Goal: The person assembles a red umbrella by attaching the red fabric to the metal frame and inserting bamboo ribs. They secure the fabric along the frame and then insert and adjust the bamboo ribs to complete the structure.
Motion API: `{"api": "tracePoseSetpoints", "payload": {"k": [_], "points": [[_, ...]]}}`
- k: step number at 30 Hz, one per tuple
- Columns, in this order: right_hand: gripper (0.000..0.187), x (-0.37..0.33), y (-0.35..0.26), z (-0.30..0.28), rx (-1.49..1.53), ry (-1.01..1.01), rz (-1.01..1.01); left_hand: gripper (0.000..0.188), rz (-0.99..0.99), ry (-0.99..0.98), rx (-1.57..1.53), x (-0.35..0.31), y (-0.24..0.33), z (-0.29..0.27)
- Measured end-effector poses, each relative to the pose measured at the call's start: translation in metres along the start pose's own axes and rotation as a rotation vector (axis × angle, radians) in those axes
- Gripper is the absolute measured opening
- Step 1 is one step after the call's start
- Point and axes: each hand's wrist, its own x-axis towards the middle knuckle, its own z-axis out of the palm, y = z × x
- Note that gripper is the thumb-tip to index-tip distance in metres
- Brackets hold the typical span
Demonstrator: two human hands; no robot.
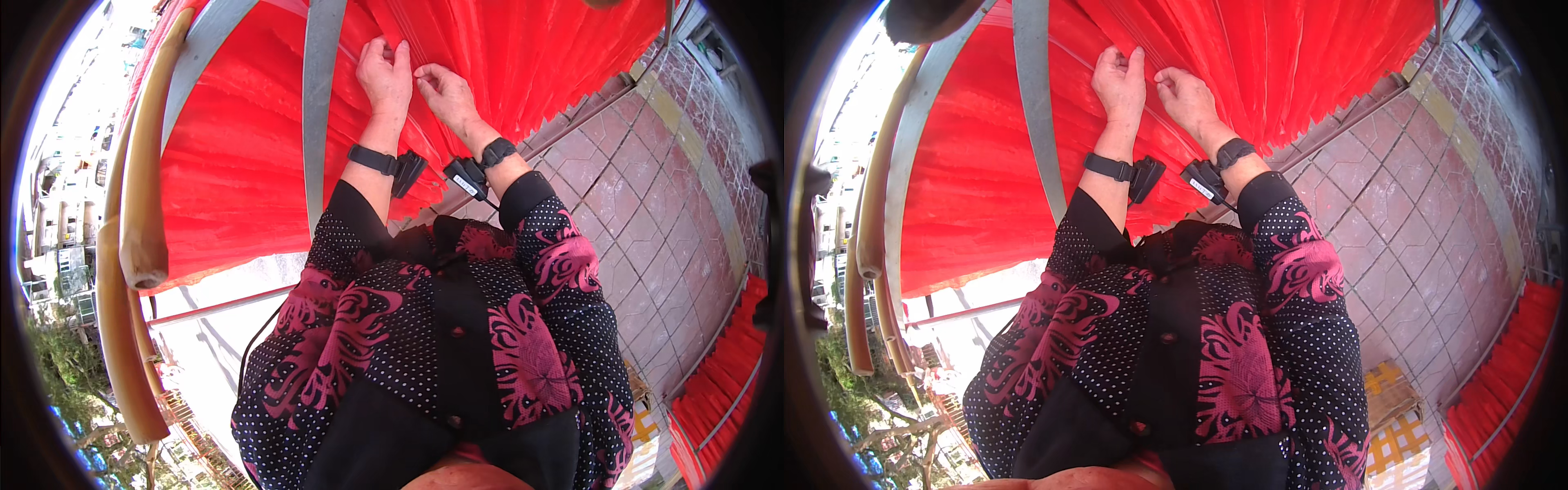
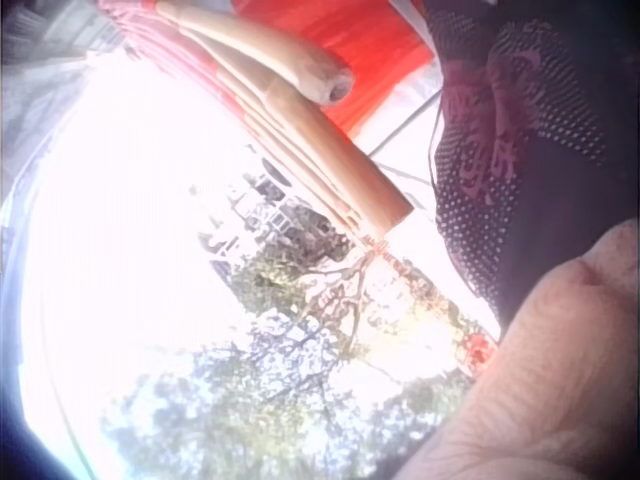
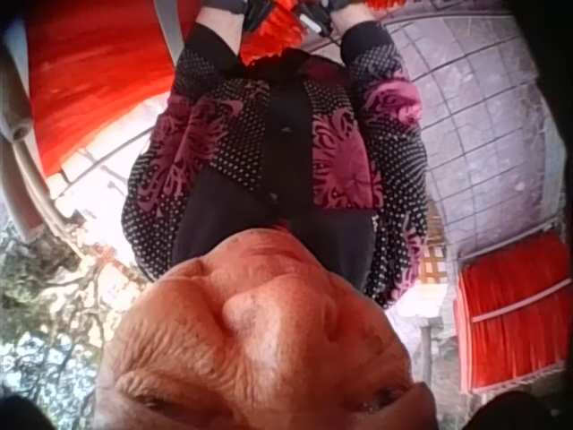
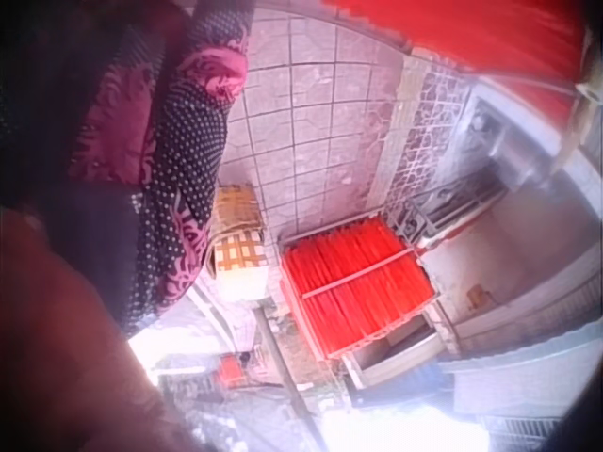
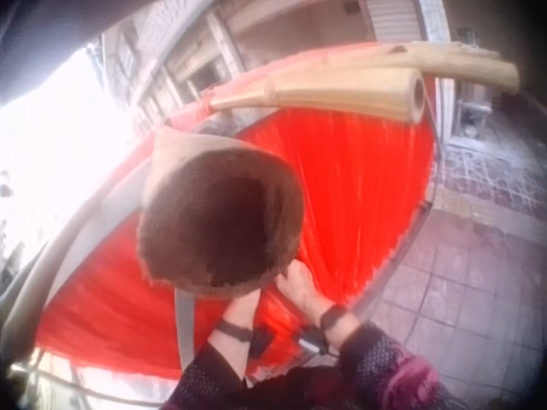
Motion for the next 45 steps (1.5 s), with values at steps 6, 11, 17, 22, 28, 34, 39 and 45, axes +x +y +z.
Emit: {"api": "tracePoseSetpoints", "payload": {"k": [6, 11, 17, 22, 28, 34, 39, 45], "points": [[0.021, 0.000, 0.001, -0.005, 0.106, 0.081, -0.069, 0.014, -0.136, 0.016, -0.319, -0.005, -0.016, -0.016], [0.023, 0.004, -0.005, -0.009, 0.200, 0.201, -0.133, 0.016, -0.153, -0.024, -0.506, -0.018, -0.016, -0.029], [0.044, 0.007, -0.012, -0.012, 0.165, 0.346, -0.196, 0.017, -0.185, -0.042, -0.540, -0.025, -0.009, -0.034], [0.079, 0.007, -0.022, -0.014, -0.026, 0.490, -0.274, 0.021, -0.149, -0.114, -0.508, -0.030, -0.005, -0.035], [0.064, 0.014, -0.028, -0.015, 0.105, 0.137, -0.223, 0.023, -0.104, -0.184, -0.489, -0.034, -0.004, -0.031], [0.035, 0.017, -0.026, -0.009, 0.256, 0.074, -0.213, 0.017, -0.126, -0.165, -0.512, -0.033, -0.010, -0.030], [0.026, 0.012, -0.028, -0.009, 0.576, -0.060, -0.184, 0.015, -0.161, -0.162, -0.477, -0.032, -0.018, -0.034], [0.026, 0.014, -0.030, -0.014, 0.544, -0.120, -0.086, 0.017, -0.272, -0.104, -0.547, -0.028, -0.016, -0.037]]}}
